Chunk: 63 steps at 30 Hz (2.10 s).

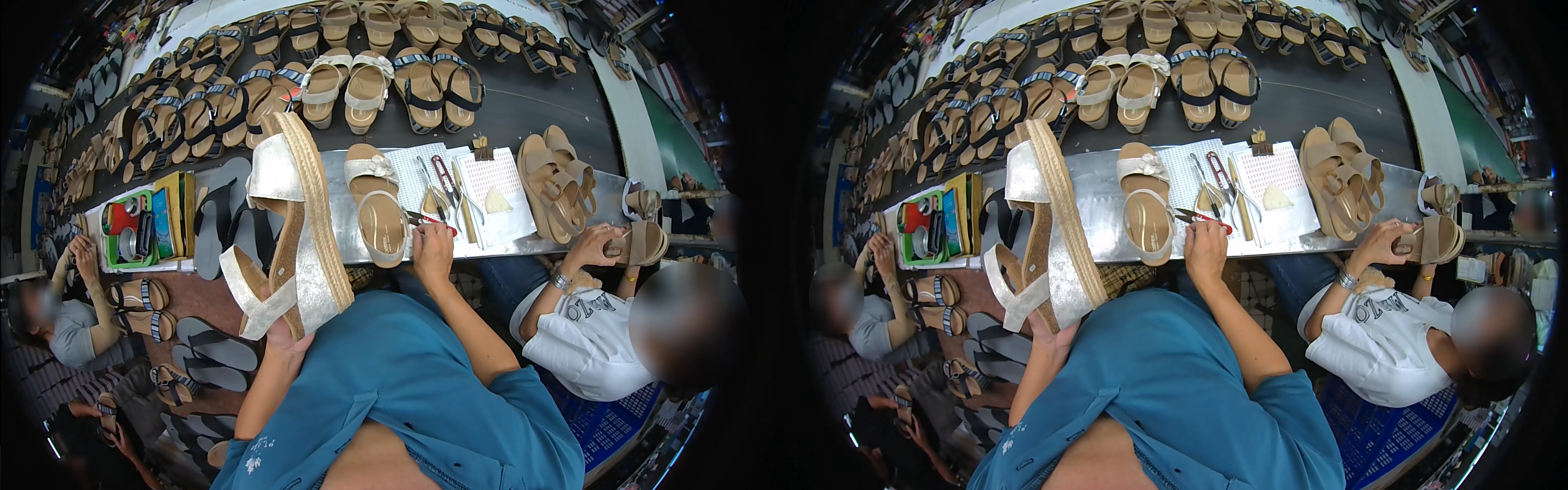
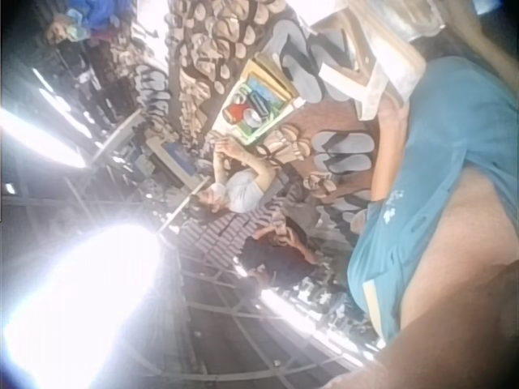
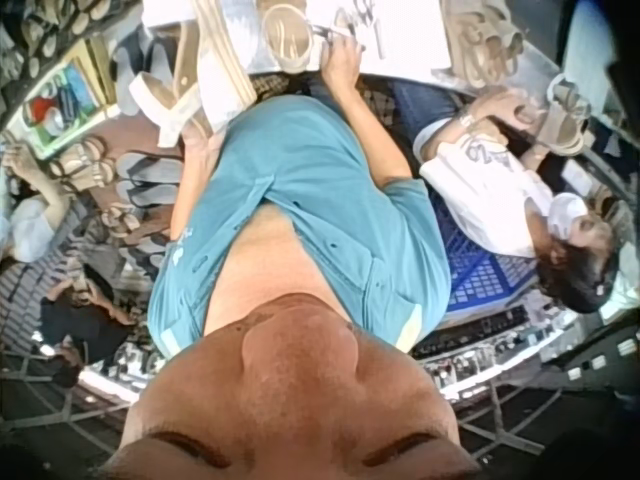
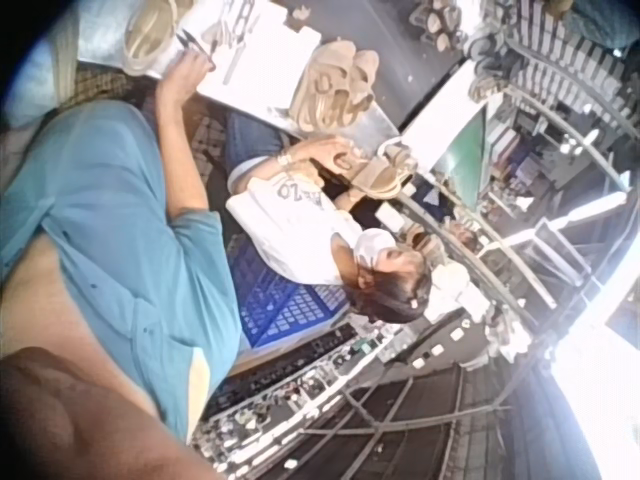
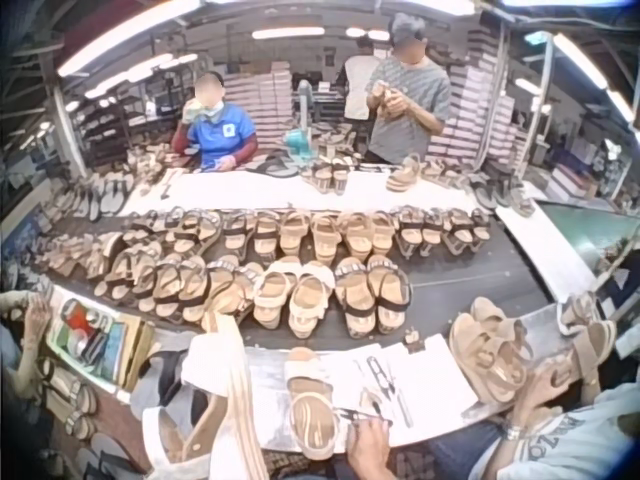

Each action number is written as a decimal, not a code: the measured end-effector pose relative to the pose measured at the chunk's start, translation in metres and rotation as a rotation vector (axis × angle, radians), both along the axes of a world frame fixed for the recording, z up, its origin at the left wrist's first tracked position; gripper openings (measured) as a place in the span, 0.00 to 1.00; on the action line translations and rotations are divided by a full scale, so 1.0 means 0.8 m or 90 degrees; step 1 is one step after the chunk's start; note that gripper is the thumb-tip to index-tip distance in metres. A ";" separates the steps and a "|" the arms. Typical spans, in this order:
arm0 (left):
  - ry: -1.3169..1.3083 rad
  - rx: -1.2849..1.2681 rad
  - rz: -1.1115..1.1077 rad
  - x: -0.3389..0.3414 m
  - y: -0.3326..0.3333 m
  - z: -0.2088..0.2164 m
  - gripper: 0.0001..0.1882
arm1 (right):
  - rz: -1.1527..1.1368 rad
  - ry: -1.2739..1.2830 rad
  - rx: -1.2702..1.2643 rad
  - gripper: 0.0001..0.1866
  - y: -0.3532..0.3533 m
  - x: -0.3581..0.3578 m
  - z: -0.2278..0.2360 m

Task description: The person picks up and examines several pairs of sandals at a shoe stall. They turn the sandals over to view the soles and straps, then place them back on the display table. The person handles multiple styles including white, blue, and brown sandals.

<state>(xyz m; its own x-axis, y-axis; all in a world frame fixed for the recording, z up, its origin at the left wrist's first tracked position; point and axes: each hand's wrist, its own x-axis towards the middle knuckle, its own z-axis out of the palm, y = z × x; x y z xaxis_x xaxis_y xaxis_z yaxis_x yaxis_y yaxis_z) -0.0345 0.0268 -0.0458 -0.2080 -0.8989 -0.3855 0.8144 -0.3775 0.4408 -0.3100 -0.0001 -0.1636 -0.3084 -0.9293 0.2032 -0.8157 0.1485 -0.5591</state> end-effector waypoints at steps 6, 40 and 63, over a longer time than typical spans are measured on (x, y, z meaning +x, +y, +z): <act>-0.006 0.000 0.017 0.000 0.000 -0.003 0.43 | 0.011 -0.165 0.018 0.07 0.017 -0.018 0.003; -0.074 -0.105 -0.058 -0.033 -0.025 0.076 0.38 | 0.395 -0.627 0.244 0.06 -0.004 0.108 0.310; -0.003 -0.062 -0.087 -0.037 -0.038 0.085 0.38 | 0.271 -0.723 0.021 0.06 -0.004 0.085 0.299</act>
